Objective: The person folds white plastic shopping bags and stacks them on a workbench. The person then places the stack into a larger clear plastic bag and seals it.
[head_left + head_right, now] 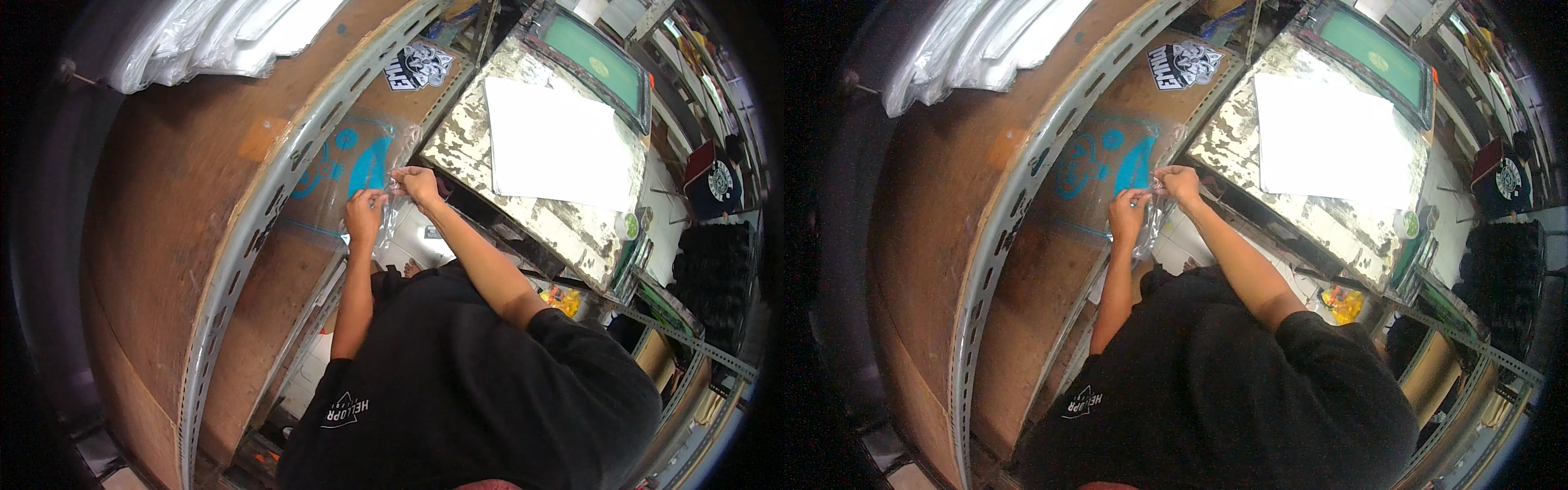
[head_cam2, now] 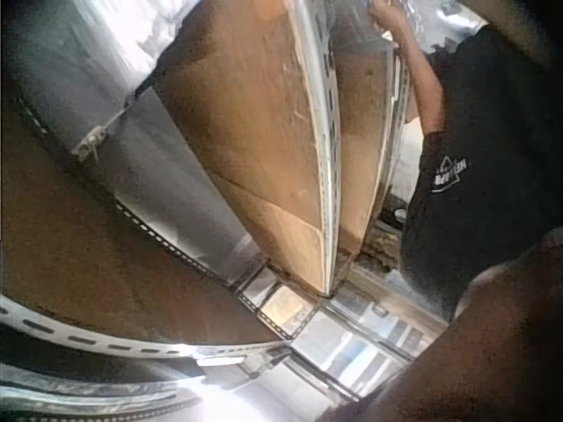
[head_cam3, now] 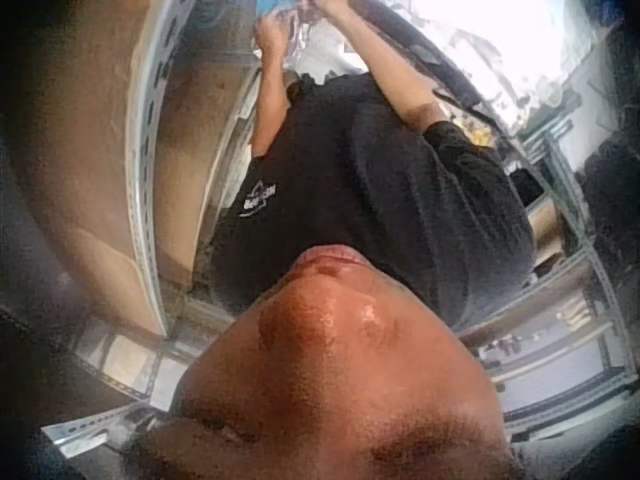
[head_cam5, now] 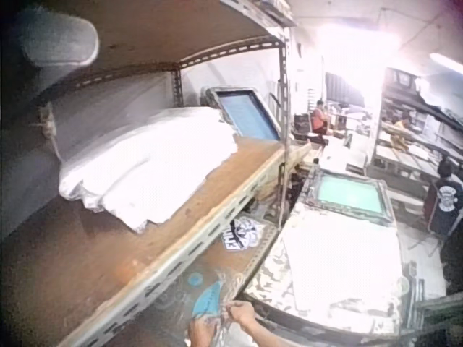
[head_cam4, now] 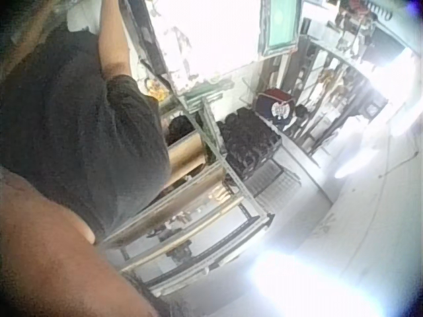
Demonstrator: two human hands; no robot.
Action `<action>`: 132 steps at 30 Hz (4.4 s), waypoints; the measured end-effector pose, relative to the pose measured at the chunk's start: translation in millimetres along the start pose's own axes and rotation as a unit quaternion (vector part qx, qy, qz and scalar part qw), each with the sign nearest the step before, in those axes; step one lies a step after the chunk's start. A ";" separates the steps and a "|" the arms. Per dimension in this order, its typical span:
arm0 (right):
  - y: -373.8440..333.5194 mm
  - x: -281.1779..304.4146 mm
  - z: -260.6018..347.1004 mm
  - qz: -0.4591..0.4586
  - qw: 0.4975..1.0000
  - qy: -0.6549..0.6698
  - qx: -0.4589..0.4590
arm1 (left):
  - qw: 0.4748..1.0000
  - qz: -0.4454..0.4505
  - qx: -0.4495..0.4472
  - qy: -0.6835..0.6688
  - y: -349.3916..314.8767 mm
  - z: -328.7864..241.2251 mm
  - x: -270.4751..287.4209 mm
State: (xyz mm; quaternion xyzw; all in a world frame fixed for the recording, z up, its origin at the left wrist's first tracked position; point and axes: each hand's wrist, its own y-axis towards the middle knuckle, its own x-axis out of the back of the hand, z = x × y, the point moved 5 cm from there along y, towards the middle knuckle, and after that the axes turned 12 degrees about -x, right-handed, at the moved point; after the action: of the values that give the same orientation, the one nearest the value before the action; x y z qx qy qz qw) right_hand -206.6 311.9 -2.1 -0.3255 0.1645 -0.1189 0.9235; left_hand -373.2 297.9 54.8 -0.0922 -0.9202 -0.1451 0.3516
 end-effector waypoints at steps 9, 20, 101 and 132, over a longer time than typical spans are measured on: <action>-18.7 -3.2 21.1 0.014 0.991 0.129 -0.011 | 0.997 -0.044 -0.011 -0.062 11.7 5.1 -8.9; -36.7 -24.7 109.5 -0.027 0.973 0.099 0.209 | 0.958 -0.175 0.081 -0.212 -16.0 3.5 29.2; 54.9 454.0 301.7 -0.125 0.652 -0.665 0.343 | 0.614 0.079 0.493 -0.612 -76.2 -279.5 -395.1; 189.9 501.8 321.0 0.075 0.706 -0.690 0.144 | 0.712 -0.208 0.546 -0.390 -25.5 -347.5 -482.8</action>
State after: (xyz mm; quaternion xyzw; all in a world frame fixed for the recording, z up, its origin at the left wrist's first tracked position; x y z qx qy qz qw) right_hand 397.6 472.7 -1.6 -0.1668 -0.5134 0.1860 0.8209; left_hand 190.6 125.9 -28.6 0.2608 -0.8907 0.3618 -0.0882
